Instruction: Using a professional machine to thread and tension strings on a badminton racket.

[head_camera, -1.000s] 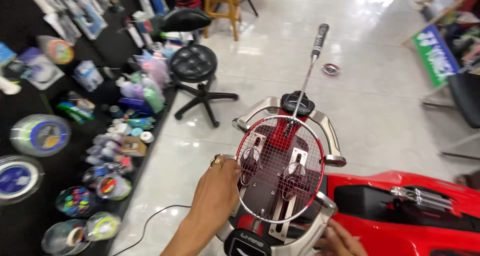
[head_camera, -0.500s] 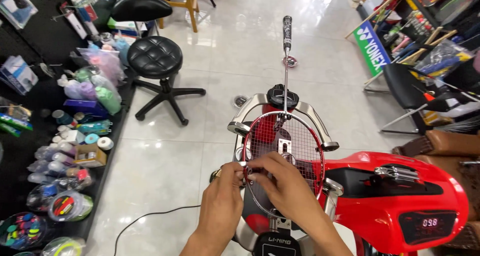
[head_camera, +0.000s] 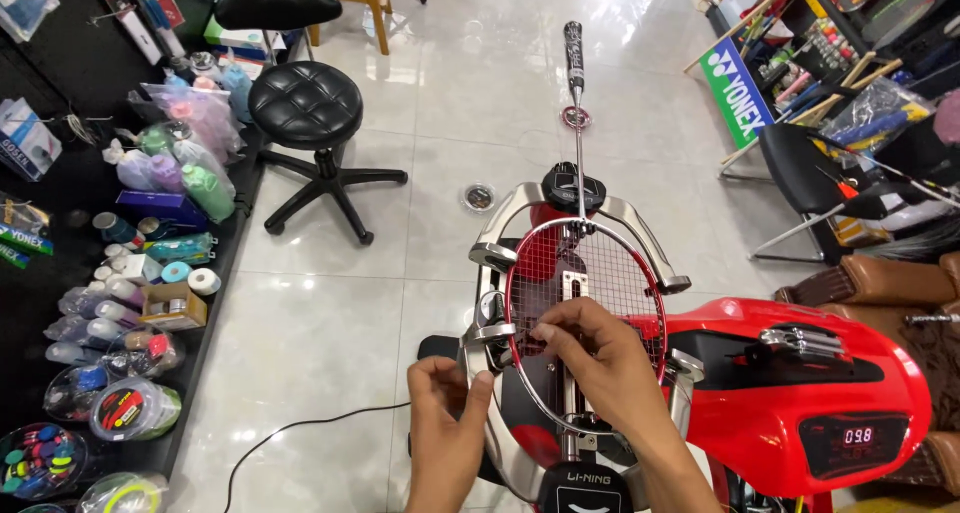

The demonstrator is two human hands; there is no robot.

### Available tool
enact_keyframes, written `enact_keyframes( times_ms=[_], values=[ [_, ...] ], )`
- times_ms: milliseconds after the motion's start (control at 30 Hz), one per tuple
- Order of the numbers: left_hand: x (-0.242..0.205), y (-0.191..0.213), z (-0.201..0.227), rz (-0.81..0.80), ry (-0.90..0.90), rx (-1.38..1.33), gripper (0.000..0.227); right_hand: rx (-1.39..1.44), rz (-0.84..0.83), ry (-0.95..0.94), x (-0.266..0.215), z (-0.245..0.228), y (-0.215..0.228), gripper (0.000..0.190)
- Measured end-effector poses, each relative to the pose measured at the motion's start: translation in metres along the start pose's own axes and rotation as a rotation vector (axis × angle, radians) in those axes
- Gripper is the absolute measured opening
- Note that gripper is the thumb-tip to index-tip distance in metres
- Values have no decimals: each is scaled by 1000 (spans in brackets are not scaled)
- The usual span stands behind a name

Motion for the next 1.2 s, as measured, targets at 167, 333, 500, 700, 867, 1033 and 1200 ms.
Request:
enact_keyframes(
  times_ms=[167, 333, 500, 700, 867, 1033, 1200],
  values=[
    [-10, -32, -33, -189, 568, -592, 34, 5, 14, -50, -2, 1, -1, 9],
    [-9, -51, -24, -301, 655, -873, 35, 14, 46, 10, -6, 3, 1, 14],
    [-10, -50, -24, -288, 688, -920, 34, -146, 32, 311, -22, -34, -3, 22],
    [-10, -50, -27, -300, 687, -916, 34, -425, 109, 285, -32, -44, -1, 19],
    [-8, -50, -20, -322, 662, -915, 34, -653, 131, 430, -41, -53, -8, 27],
    [-8, -48, -17, -321, 670, -862, 35, -808, 124, 521, -46, -52, -16, 37],
    [-7, -47, -18, -321, 649, -867, 36, -842, 103, 532, -45, -52, -21, 38]
  ],
)
Point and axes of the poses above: each hand's wrist, its own x-axis towards the middle knuckle, its own y-axis out of the back of the hand, z = x × y, the point moved 10 cm from there along x, towards the middle knuckle, and after that the axes turned 1 degree about -y, right-handed, at the moved point
